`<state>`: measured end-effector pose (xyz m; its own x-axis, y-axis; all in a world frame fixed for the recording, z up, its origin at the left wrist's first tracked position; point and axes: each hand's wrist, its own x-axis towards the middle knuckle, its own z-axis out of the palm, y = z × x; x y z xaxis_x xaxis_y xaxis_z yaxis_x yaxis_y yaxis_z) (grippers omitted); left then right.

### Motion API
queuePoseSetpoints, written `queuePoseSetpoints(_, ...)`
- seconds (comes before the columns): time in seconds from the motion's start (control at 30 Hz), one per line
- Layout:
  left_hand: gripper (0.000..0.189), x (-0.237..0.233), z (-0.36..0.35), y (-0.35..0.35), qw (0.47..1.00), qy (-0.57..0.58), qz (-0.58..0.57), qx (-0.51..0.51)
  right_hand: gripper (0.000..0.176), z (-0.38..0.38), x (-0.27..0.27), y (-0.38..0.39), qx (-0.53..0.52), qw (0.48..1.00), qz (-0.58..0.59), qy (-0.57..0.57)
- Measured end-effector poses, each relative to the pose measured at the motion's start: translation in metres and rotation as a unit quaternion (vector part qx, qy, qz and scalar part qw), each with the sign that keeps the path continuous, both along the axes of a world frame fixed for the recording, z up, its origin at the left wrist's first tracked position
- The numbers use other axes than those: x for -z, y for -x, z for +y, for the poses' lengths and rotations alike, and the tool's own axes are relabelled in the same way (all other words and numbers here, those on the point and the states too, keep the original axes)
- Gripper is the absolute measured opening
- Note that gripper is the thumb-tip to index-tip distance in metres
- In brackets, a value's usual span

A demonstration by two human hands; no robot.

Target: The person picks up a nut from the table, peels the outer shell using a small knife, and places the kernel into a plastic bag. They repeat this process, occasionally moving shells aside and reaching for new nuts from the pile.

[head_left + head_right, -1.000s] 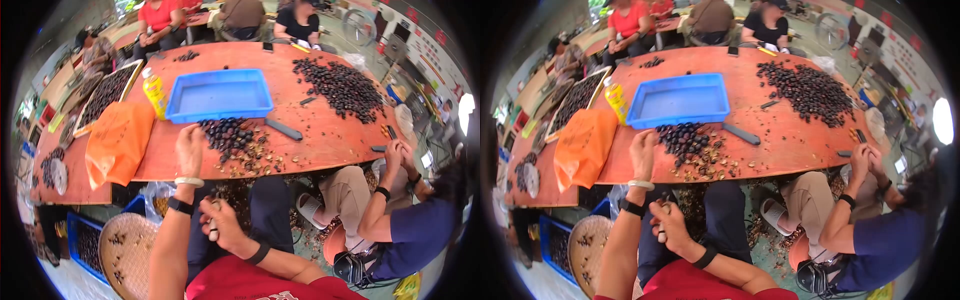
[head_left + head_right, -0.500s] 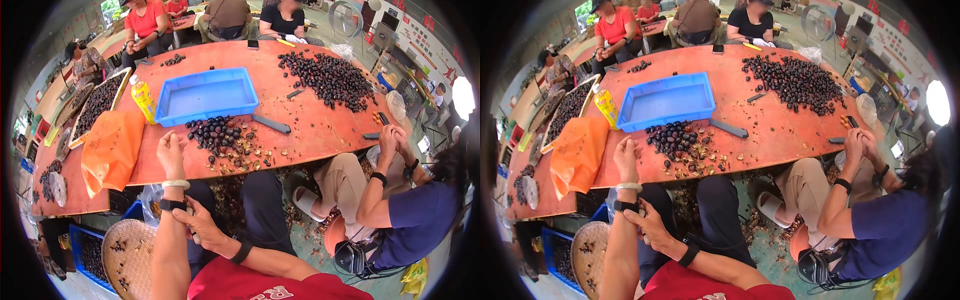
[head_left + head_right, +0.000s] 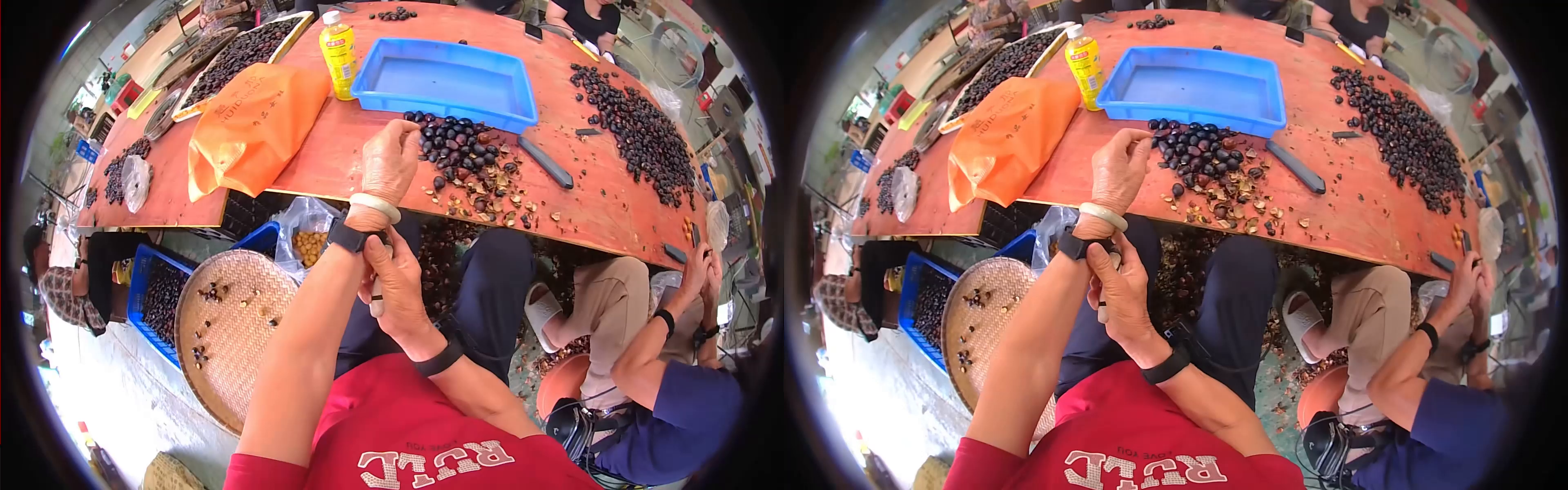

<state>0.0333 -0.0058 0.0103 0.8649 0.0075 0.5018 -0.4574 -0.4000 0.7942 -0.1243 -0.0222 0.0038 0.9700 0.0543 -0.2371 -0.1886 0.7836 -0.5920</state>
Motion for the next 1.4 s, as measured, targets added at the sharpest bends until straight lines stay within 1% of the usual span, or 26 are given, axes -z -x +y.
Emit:
queuePoseSetpoints(0.1,0.010,0.000,0.005,-0.002,0.994,-0.075,-0.076,-0.032,0.060,0.000,0.002,-0.002,-0.013,0.999,-0.006,-0.028)
queuePoseSetpoints(0.17,0.011,0.003,0.003,-0.003,0.999,-0.027,-0.034,-0.029,0.062,0.002,-0.002,-0.003,-0.023,1.000,-0.006,-0.018)
queuePoseSetpoints(0.2,0.011,0.005,0.002,-0.004,0.979,0.172,0.099,-0.039,0.062,0.004,-0.006,0.000,-0.026,0.999,-0.007,-0.020)
queuePoseSetpoints(0.23,0.012,0.006,0.003,-0.006,0.903,0.362,0.225,-0.045,0.062,0.007,-0.012,0.004,-0.021,0.999,-0.014,0.033)
queuePoseSetpoints(0.3,0.013,0.017,0.009,-0.010,0.918,0.319,0.229,-0.054,0.062,0.012,-0.021,0.007,-0.016,0.996,-0.021,0.088)
queuePoseSetpoints(0.33,0.013,0.024,0.014,-0.008,0.986,0.111,0.107,-0.067,0.050,0.015,-0.025,0.007,0.000,0.995,-0.001,0.100)
queuePoseSetpoints(0.37,0.013,0.031,0.017,-0.007,0.991,-0.104,-0.022,-0.076,0.039,0.017,-0.027,0.006,0.016,0.993,0.020,0.113)
queuePoseSetpoints(0.4,0.013,0.029,0.015,-0.003,0.986,-0.137,-0.052,-0.080,0.039,0.015,-0.025,0.002,0.015,0.993,0.020,0.113)
queuePoseSetpoints(0.47,0.013,0.028,0.011,0.004,0.977,-0.193,-0.056,-0.072,0.034,0.009,-0.016,-0.006,-0.038,0.996,0.084,0.008)
queuePoseSetpoints(0.57,0.014,0.024,0.008,0.008,0.958,-0.277,-0.064,-0.046,0.038,0.006,-0.010,-0.009,-0.035,0.996,0.083,-0.023)
queuePoseSetpoints(0.63,0.011,0.014,0.004,0.007,0.989,-0.114,0.064,-0.076,0.044,0.007,-0.013,-0.011,-0.012,0.996,0.079,-0.024)
queuePoseSetpoints(0.67,0.010,0.007,0.002,0.002,0.915,0.233,0.328,-0.021,0.048,0.006,-0.016,-0.011,0.013,0.997,0.080,0.001)
queuePoseSetpoints(0.7,0.010,0.012,0.003,-0.003,0.916,0.231,0.328,-0.017,0.053,0.005,-0.018,-0.011,0.039,0.996,0.079,0.025)
queuePoseSetpoints(0.73,0.009,0.021,0.008,-0.006,0.776,0.477,0.412,-0.002,0.053,0.002,-0.018,-0.011,0.042,0.996,0.079,0.025)
queuePoseSetpoints(0.77,0.008,0.029,0.014,-0.010,0.568,0.682,0.461,0.010,0.058,-0.004,-0.017,-0.010,-0.008,0.997,0.069,0.030)
queuePoseSetpoints(0.8,0.005,0.021,0.019,-0.002,0.615,0.641,0.459,0.019,0.064,-0.010,-0.017,-0.010,-0.058,0.996,0.058,0.035)
queuePoseSetpoints(0.83,0.003,0.021,0.029,-0.003,0.613,0.632,0.473,0.031,0.064,-0.016,-0.018,-0.010,-0.052,0.996,0.058,0.034)
queuePoseSetpoints(0.9,0.006,0.035,0.053,-0.015,0.643,0.626,0.434,0.074,0.068,-0.032,-0.020,-0.006,-0.145,0.979,0.035,0.139)
queuePoseSetpoints(0.93,0.009,0.037,0.069,-0.018,0.714,0.569,0.397,0.095,0.065,-0.046,-0.021,-0.005,-0.194,0.960,0.009,0.202)
queuePoseSetpoints(0.97,0.012,0.039,0.080,-0.018,0.777,0.507,0.355,0.117,0.065,-0.060,-0.025,-0.004,-0.182,0.962,0.015,0.205)
queuePoseSetpoints(1.0,0.016,0.027,0.080,-0.012,0.833,0.436,0.332,0.076,0.062,-0.075,-0.033,-0.005,-0.202,0.957,-0.013,0.208)
queuePoseSetpoints(1.03,0.020,0.013,0.080,-0.005,0.880,0.362,0.304,0.033,0.060,-0.090,-0.041,-0.006,-0.225,0.950,-0.041,0.211)
queuePoseSetpoints(1.1,0.026,0.010,0.082,-0.003,0.932,0.255,0.255,0.016,0.054,-0.123,-0.060,-0.015,-0.172,0.947,-0.077,0.261)
queuePoseSetpoints(1.23,0.024,0.013,0.051,0.008,0.931,0.307,0.195,0.031,0.052,-0.165,-0.043,-0.050,-0.014,0.914,-0.123,0.385)
queuePoseSetpoints(1.3,0.023,0.015,0.023,0.022,0.928,0.312,0.199,0.038,0.054,-0.167,-0.024,-0.062,0.026,0.921,-0.127,0.368)
queuePoseSetpoints(1.4,0.019,0.019,-0.005,0.040,0.952,0.230,0.163,0.117,0.052,-0.153,-0.011,-0.061,0.012,0.942,-0.086,0.323)
